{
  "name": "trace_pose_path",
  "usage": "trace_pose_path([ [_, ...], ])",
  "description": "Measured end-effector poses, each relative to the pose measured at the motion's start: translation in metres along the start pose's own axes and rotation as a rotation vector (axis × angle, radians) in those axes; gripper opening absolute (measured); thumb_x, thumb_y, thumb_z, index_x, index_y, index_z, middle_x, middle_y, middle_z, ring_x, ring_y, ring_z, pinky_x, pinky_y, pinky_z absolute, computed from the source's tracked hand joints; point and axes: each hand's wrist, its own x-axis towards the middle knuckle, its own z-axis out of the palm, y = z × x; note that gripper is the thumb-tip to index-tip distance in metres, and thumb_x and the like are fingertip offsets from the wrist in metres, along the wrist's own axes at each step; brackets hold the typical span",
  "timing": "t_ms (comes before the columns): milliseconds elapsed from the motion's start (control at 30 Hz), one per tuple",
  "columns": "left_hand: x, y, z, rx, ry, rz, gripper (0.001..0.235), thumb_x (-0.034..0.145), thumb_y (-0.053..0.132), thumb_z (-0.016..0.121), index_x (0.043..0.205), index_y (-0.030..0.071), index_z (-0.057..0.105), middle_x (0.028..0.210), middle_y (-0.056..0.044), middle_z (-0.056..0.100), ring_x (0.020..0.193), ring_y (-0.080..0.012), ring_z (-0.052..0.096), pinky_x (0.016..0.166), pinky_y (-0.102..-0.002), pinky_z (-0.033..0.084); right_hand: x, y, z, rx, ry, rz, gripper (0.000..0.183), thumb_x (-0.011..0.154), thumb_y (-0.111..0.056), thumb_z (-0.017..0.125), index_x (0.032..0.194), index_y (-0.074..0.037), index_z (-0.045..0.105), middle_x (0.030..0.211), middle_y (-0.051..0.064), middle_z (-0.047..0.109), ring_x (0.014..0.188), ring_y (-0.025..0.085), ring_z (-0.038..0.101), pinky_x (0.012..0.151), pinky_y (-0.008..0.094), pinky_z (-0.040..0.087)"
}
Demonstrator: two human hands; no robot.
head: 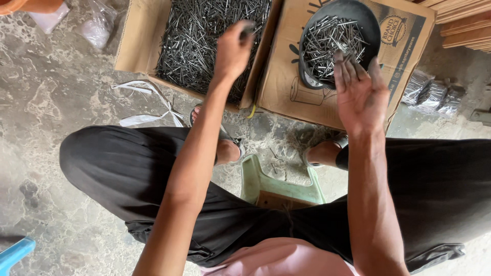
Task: The person sits on a low stool and repeatedly picks up nails from a cardboard box with their left hand, then transfers them to a black bowl held in the right hand. The task involves sorting or moving nails between the two containers.
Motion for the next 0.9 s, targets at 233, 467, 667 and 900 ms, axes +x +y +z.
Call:
trace_pose_path([
  [233, -0.036, -0.129, 0.027, -0.028, 0.047, -0.385, 0.023, 0.085, -0.005, 0.047, 0.101, 0.004, 0.06, 0.11, -0.013, 0.061, 0.1, -0.0258, 0.062, 0.092, -0.031, 0.05, 0.002, 0.001, -0.004, -0.082, -0.017, -0.051, 0.065, 0.081, -0.016, 0.055, 0.132, 0.013, 0.027, 0.125, 0.025, 0.046, 0.112, 0.031, 0.053, 0.096, 0.032, 0.049],
  [467, -0.064, -0.131, 0.035, 0.611, -0.327, -0.334, 0.046, 0.082, -0.002, 0.056, 0.125, 0.009, 0.046, 0.129, -0.021, 0.034, 0.12, -0.0379, 0.034, 0.093, -0.055, 0.042, 0.008, 0.009, -0.013, -0.332, -0.045, 0.073, 0.056, 0.084, -0.018, 0.053, 0.133, 0.001, 0.035, 0.131, 0.016, 0.049, 0.12, 0.023, 0.053, 0.101, 0.029, 0.047],
  [667, -0.061, -0.117, 0.032, 0.834, -0.575, -0.329, 0.057, 0.091, 0.009, 0.05, 0.142, 0.02, 0.027, 0.148, -0.021, 0.012, 0.135, -0.04, 0.016, 0.1, -0.068, 0.024, 0.012, 0.016, -0.012, -0.432, -0.068, 0.115, 0.046, 0.084, -0.015, 0.053, 0.127, 0.0, 0.043, 0.124, 0.017, 0.055, 0.115, 0.023, 0.058, 0.093, 0.029, 0.054],
  [900, -0.064, -0.206, 0.084, 1.04, -0.42, -0.179, 0.037, 0.092, 0.011, 0.052, 0.129, 0.012, 0.046, 0.127, -0.021, 0.039, 0.12, -0.0327, 0.04, 0.086, -0.048, 0.043, 0.018, 0.02, -0.019, -0.431, -0.086, 0.139, 0.042, 0.085, -0.01, 0.05, 0.126, 0.001, 0.046, 0.12, 0.02, 0.057, 0.111, 0.025, 0.06, 0.091, 0.031, 0.054],
])
